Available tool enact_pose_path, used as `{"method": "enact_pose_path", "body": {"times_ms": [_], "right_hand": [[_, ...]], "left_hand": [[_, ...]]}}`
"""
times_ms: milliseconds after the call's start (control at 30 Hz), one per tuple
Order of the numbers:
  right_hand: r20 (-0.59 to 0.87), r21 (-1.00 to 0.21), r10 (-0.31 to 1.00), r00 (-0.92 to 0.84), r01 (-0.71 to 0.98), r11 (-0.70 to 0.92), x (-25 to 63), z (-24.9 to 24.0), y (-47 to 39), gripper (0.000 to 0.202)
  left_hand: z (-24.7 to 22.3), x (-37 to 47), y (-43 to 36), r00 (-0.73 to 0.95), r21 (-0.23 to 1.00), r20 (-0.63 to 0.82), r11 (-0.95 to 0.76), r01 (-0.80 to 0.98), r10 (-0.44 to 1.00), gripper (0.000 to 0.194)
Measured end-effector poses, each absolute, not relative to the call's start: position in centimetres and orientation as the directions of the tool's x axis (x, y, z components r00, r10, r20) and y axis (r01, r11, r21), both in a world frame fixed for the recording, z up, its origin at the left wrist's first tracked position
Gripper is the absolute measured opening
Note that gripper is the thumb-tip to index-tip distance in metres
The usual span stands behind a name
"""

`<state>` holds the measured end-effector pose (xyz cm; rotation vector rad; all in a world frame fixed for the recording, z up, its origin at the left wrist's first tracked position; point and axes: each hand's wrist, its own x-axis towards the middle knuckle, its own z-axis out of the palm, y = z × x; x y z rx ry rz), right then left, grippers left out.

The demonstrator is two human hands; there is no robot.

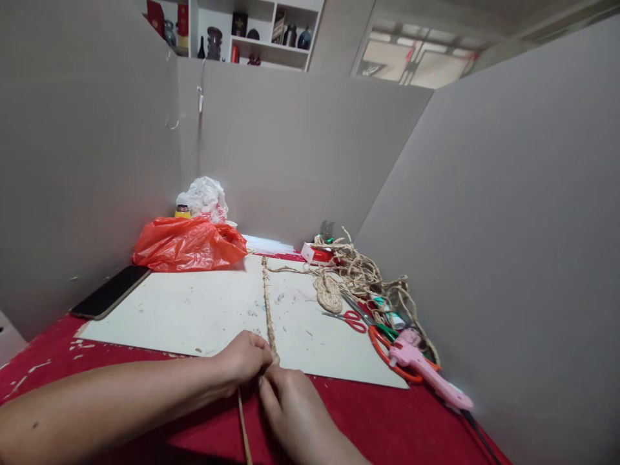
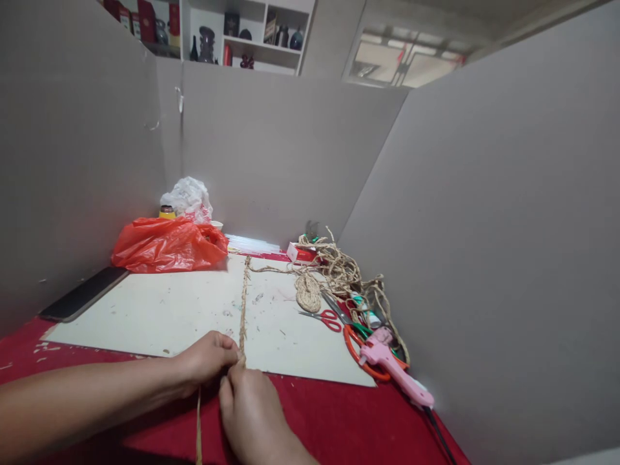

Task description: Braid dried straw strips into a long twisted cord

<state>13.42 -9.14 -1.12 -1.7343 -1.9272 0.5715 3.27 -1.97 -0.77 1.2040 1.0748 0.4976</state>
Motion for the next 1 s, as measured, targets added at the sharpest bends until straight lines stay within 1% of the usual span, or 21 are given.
{"method": "enact_pose_path", "body": {"times_ms": [67,133,167,200,233,267,300,333,367,400,433,467,533,600,633,700,800,867,933,1000], "right_hand": [[0.102,-0.387,0.986,-0.131,0.908,0.160,12.9,-1.0,-9.6,0.026],[0.048,-0.201,0.971,-0.234,0.950,0.239,12.5,-0.7,-10.4,0.022],[0.013,-0.158,0.954,-0.300,0.941,0.298,12.5,-0.4,-10.8,0.018],[-0.005,-0.161,0.934,-0.357,0.922,0.351,12.6,0.0,-11.2,0.013],[-0.002,-0.205,0.921,-0.390,0.901,0.381,12.9,0.4,-11.5,0.010],[0.031,-0.281,0.924,-0.381,0.884,0.374,13.5,0.9,-11.6,0.016],[0.085,-0.383,0.941,-0.328,0.861,0.335,14.2,1.5,-11.5,0.027],[0.132,-0.487,0.965,-0.227,0.833,0.263,15.1,2.0,-11.3,0.036],[0.182,-0.572,0.980,-0.079,0.802,0.171,16.1,2.4,-10.8,0.042],[0.190,-0.641,0.981,0.029,0.761,0.102,17.0,2.8,-10.1,0.044],[0.162,-0.718,0.981,0.102,0.694,0.046,17.8,2.9,-9.3,0.043],[0.090,-0.797,0.985,0.144,0.604,-0.015,18.4,2.9,-8.6,0.040],[-0.091,-0.899,0.986,0.138,0.415,-0.141,19.0,2.4,-7.4,0.039],[-0.221,-0.919,0.971,0.087,0.314,-0.238,18.7,1.5,-6.9,0.042],[-0.254,-0.917,0.965,0.068,0.302,-0.263,18.3,1.1,-6.9,0.042],[-0.257,-0.914,0.965,0.043,0.313,-0.258,17.4,0.4,-7.2,0.041],[-0.180,-0.923,0.983,0.039,0.339,-0.183,16.2,-0.2,-7.9,0.034],[-0.107,-0.907,0.992,0.063,0.402,-0.123,15.7,-0.4,-8.1,0.030],[-0.017,-0.856,0.996,0.086,0.514,-0.059,15.4,-0.7,-8.2,0.027],[0.070,-0.772,0.994,0.086,0.636,0.000,15.2,-0.9,-8.3,0.025]], "left_hand": [[-0.9,3.3,-2.0,0.455,0.910,-0.413,0.368,0.190,0.789,0.008],[-1.0,3.2,-1.9,0.464,0.909,-0.415,0.377,0.178,0.783,0.011],[-1.1,3.2,-1.9,0.468,0.909,-0.416,0.377,0.180,0.780,0.013],[-1.1,3.2,-1.8,0.474,0.907,-0.419,0.380,0.181,0.774,0.015],[-1.2,3.1,-1.8,0.481,0.903,-0.426,0.389,0.180,0.766,0.015],[-1.2,3.0,-1.8,0.489,0.899,-0.433,0.402,0.174,0.758,0.014],[-1.2,2.9,-1.8,0.501,0.894,-0.439,0.416,0.165,0.746,0.013],[-1.2,2.8,-1.8,0.510,0.892,-0.441,0.426,0.153,0.739,0.013],[-1.2,2.7,-1.8,0.518,0.890,-0.439,0.433,0.142,0.734,0.013],[-1.2,2.6,-1.8,0.524,0.891,-0.437,0.434,0.136,0.731,0.015],[-1.2,2.6,-1.8,0.529,0.892,-0.433,0.431,0.136,0.730,0.017],[-1.1,2.5,-1.8,0.533,0.894,-0.431,0.426,0.140,0.728,0.020],[-1.1,2.4,-1.7,0.534,0.898,-0.426,0.412,0.153,0.731,0.023],[-1.1,2.5,-1.7,0.527,0.906,-0.416,0.390,0.166,0.741,0.024],[-1.1,2.5,-1.7,0.521,0.908,-0.414,0.383,0.172,0.747,0.024],[-1.1,2.6,-1.8,0.510,0.911,-0.410,0.370,0.183,0.756,0.022],[-1.2,2.8,-2.0,0.498,0.919,-0.391,0.357,0.166,0.774,0.018],[-1.2,3.0,-2.2,0.489,0.929,-0.365,0.349,0.127,0.792,0.016],[-1.2,3.1,-2.2,0.474,0.935,-0.348,0.339,0.106,0.809,0.015],[-1.1,3.1,-2.3,0.452,0.934,-0.353,0.334,0.125,0.819,0.013]]}}
